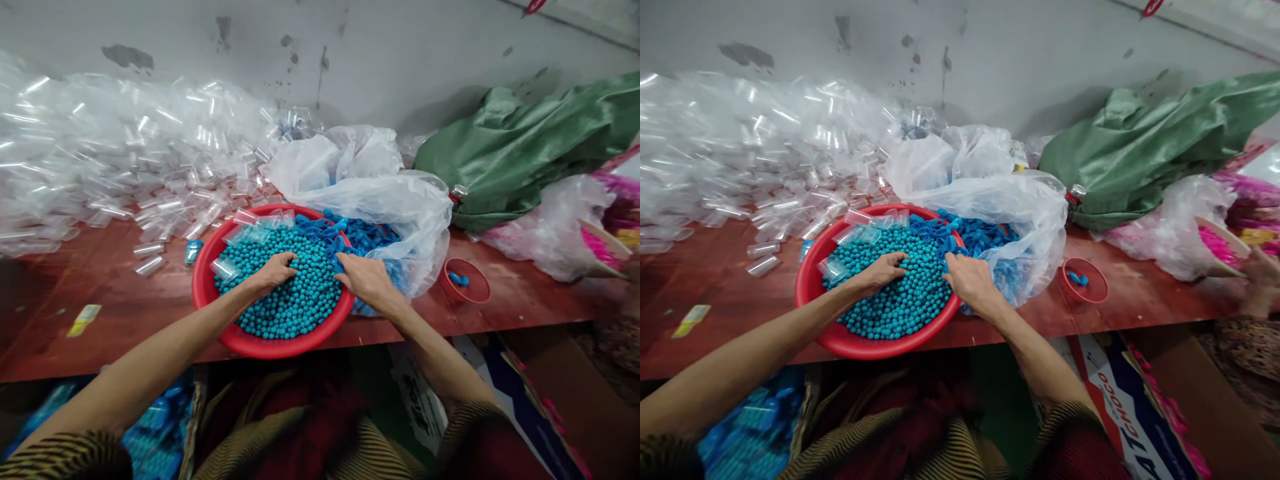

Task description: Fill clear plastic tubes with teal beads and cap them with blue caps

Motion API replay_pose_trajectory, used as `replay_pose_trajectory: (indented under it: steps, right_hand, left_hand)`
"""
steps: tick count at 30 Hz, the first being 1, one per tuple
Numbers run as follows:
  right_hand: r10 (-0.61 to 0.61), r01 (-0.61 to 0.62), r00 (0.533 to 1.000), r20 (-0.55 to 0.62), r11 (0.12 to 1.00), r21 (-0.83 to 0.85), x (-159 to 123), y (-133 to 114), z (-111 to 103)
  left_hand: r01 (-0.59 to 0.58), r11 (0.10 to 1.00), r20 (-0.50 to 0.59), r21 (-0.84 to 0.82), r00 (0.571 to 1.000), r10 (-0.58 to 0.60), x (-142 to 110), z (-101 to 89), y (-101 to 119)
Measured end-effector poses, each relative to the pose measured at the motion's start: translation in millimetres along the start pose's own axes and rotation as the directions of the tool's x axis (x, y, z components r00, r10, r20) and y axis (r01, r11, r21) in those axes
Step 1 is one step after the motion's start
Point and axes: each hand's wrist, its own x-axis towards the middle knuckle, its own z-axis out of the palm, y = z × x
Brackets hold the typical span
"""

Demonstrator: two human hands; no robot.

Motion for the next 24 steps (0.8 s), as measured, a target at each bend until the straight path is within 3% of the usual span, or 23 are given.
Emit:
replay_pose_trajectory:
  steps: [3,6,9,14,19,24]
  right_hand:
    - [-0.037,0.039,0.999,0.039,0.999,-0.038,5.8,-15.1,7.6]
    - [-0.096,0.096,0.995,-0.038,0.995,-0.014,16.7,-21.1,12.9]
    - [-0.152,0.149,0.987,-0.058,0.987,-0.059,27.6,-25.5,14.8]
    - [-0.194,0.195,0.981,0.013,0.98,-0.028,42.2,-32.3,17.2]
    - [-0.174,0.169,0.981,-0.085,0.983,-0.069,37.3,-30.0,10.9]
    - [-0.23,0.218,0.971,-0.07,0.966,-0.14,24.2,-35.9,-1.7]
  left_hand:
    - [0.058,0.968,0.018,-0.243,0.998,-0.055,-8.1,-1.8,1.2]
    - [0.132,0.864,0.027,-0.486,0.99,-0.137,-15.0,-5.9,1.4]
    - [0.155,0.818,0.011,-0.555,0.984,-0.179,-21.5,-11.5,0.8]
    - [0.152,0.795,-0.016,-0.587,0.98,-0.199,-29.8,-18.2,-4.5]
    - [0.094,0.839,-0.113,-0.535,0.977,-0.182,-35.4,-17.0,-6.2]
    - [-0.049,0.956,-0.261,-0.288,0.965,-0.029,-37.4,-13.7,-1.8]
